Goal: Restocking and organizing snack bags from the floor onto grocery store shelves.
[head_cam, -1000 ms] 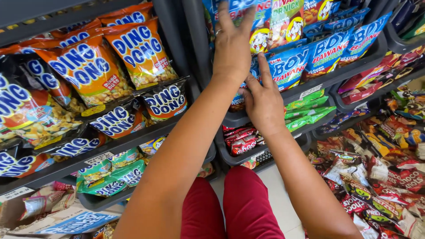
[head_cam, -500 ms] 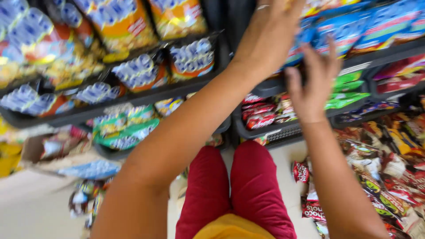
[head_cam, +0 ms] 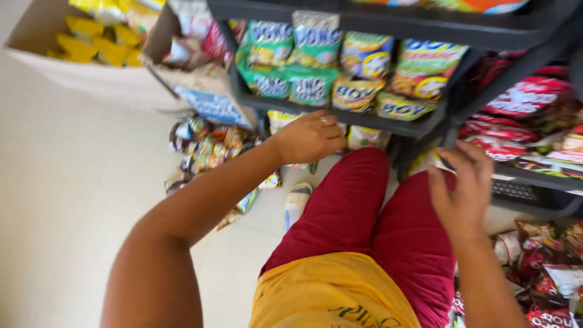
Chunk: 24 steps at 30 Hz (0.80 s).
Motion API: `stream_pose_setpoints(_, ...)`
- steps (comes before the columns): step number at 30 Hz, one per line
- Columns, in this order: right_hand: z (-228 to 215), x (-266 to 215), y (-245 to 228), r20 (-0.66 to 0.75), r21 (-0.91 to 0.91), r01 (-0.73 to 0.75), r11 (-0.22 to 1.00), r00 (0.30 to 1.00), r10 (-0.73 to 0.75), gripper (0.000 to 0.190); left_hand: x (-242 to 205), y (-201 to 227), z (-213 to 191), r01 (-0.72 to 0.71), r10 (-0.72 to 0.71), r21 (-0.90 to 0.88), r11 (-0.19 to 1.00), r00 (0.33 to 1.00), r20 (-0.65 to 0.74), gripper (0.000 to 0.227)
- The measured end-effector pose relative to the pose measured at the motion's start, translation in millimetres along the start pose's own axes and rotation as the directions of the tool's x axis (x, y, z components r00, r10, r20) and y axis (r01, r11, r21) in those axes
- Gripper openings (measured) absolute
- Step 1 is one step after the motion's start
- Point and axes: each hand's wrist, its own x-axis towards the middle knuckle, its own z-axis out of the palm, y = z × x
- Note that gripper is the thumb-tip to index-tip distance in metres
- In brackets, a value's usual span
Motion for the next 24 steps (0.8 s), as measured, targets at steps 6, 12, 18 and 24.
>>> stream_pose_setpoints(6, 110.5, -14.7, -45.8, 0.374, 0.519, -0.320, 0.793, 0.919, 0.127, 0.034, -181.9, 57.0, 154.8, 0.630, -0.552, -0.046, 0.775, 0.712, 0.434, 0.030)
stream_pose_setpoints(12, 231.7, -31.2, -51.9, 0.805, 0.444, -0.738, 0.508, 0.578, 0.136, 0.036, -273.0, 164.1, 262.9, 0.951, -0.493, -0.090, 0.296, 0.233, 0.838, 0.061)
stream_pose_setpoints(18, 316.2, -43.4, -90.6, 0.851, 0.256, -0.787, 0.561, 0.459, 0.255, 0.048, -275.6, 139.3, 236.3, 1.000, -0.884, -0.028, 0.009, 0.021, 0.466, 0.049)
stream_pose_setpoints(24, 371.0, -89.5, -28.4, 0.676, 0.265, -0.520, 0.812, 0.700, 0.228, 0.045, -303.3, 88.0, 223.5, 0.950, -0.942, -0.050, -0.309, -0.299, 0.150, 0.062)
